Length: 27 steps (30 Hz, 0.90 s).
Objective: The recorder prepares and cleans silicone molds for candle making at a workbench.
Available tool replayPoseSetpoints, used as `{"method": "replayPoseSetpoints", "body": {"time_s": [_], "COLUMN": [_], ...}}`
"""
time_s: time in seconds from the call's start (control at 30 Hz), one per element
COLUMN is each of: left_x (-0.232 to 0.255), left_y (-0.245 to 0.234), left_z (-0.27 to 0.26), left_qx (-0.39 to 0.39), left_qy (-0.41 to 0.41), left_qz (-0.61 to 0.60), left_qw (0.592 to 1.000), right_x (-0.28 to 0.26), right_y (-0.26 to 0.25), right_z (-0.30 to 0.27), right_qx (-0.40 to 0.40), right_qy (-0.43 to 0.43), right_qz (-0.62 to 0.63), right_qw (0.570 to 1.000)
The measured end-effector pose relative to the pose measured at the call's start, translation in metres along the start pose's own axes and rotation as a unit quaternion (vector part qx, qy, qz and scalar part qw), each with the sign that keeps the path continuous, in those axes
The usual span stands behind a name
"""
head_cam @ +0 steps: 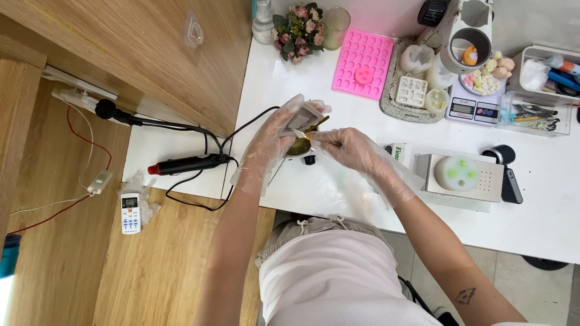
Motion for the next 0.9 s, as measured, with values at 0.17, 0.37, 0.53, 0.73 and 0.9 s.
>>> {"method": "replayPoseSetpoints", "body": {"time_s": [0.17,0.37,0.53,0.73,0.9], "left_x": [-0.002,-0.002,0.000,0.003,0.004], "left_y": [-0.001,0.001,0.002,0.005,0.001], "left_z": [0.003,0.002,0.004,0.001,0.009], "left_qx": [-0.013,-0.031,-0.044,-0.106,-0.108], "left_qy": [0.001,-0.007,-0.012,-0.005,-0.008], "left_qz": [-0.009,-0.005,0.002,0.063,0.070], "left_qw": [1.000,0.999,0.999,0.992,0.992], "right_x": [0.013,0.012,0.013,0.025,0.002], "right_y": [0.010,0.007,0.008,0.012,-0.007], "right_z": [0.004,0.003,0.005,0.016,0.013], "right_qx": [-0.001,0.005,-0.003,0.059,0.107], "right_qy": [0.004,-0.018,0.005,-0.109,-0.183], "right_qz": [0.037,0.071,0.065,-0.005,-0.028], "right_qw": [0.999,0.997,0.998,0.992,0.977]}}
Point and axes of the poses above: each hand's wrist, its own z-axis towards the middle knuckle, its own y-axis out of the palm, x = y × z, the point moved 7 cm from there along z, towards the middle knuckle, and after that the axes turned 9 degrees about -z, right-handed, at the moved point
